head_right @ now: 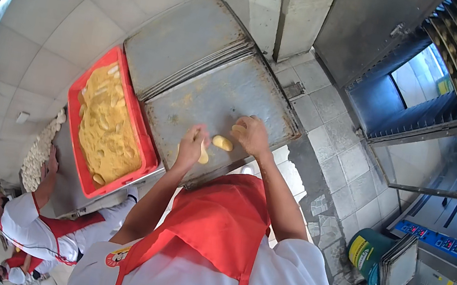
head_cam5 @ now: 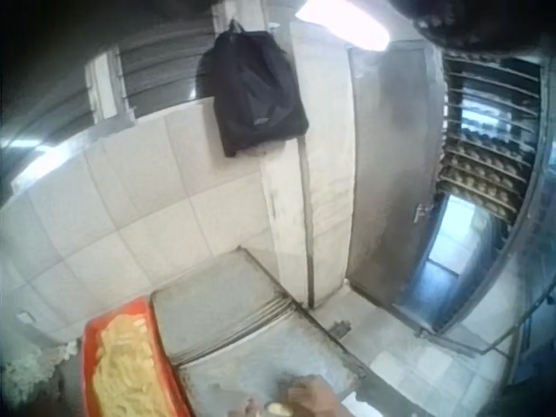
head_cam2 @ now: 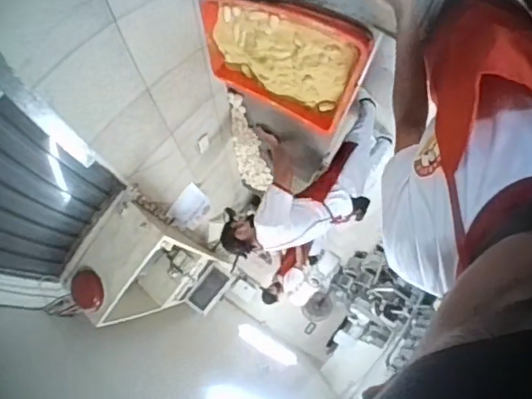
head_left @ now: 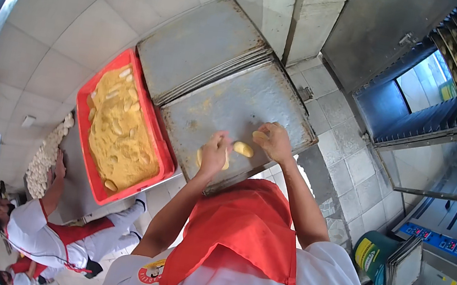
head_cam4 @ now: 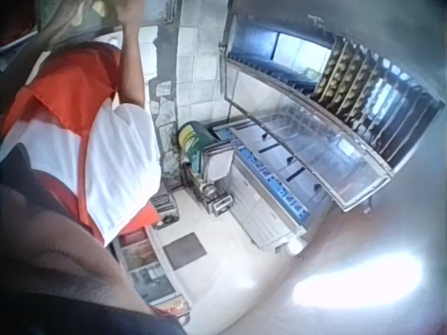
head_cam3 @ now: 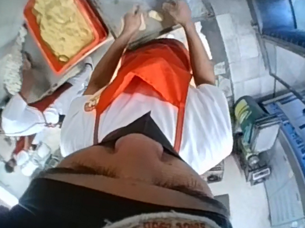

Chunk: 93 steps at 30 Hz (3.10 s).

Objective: The person coats pieces of dough in cornmeal from a large red bin and arranges them on a baking tray, then slides the tray into a rack inside a proofer or oven.

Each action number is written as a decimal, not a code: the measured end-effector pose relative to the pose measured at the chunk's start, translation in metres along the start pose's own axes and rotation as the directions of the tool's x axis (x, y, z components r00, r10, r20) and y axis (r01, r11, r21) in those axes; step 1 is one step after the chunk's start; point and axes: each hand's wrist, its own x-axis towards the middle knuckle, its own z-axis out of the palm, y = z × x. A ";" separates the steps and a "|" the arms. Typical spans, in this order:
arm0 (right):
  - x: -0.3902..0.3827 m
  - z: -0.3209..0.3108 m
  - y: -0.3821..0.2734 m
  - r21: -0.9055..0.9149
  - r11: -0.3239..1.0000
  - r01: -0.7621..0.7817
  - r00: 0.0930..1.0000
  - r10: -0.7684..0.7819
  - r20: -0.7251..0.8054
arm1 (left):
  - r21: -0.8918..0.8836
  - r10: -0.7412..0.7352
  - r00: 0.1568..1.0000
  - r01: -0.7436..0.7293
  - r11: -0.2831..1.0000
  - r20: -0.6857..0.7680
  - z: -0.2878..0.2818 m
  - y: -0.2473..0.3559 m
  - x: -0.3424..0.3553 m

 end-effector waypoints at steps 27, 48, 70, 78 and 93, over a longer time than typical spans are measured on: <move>0.029 -0.044 0.023 -0.121 0.952 -0.281 0.929 0.239 -0.283 | 0.173 -0.089 0.877 0.191 0.966 -0.471 -0.137 -0.102 -0.062; 0.180 0.427 -0.305 -0.084 0.973 0.214 0.896 -0.161 0.414 | 0.178 0.049 0.979 -0.013 0.984 -0.197 -0.339 -0.298 -0.033; 0.161 0.380 -0.266 -0.282 0.950 -0.136 0.934 0.217 0.282 | -0.995 -0.252 0.967 0.008 0.095 -0.016 -0.367 -0.314 -0.025; 0.137 0.320 -0.275 0.724 0.271 -0.634 0.767 0.102 0.633 | -0.983 -0.054 0.996 0.083 0.164 0.075 -0.296 -0.234 0.004; 0.096 0.111 -0.050 -0.048 0.996 -0.072 0.948 0.083 0.308 | 0.218 0.242 0.955 -0.203 0.955 -0.169 -0.087 -0.067 0.033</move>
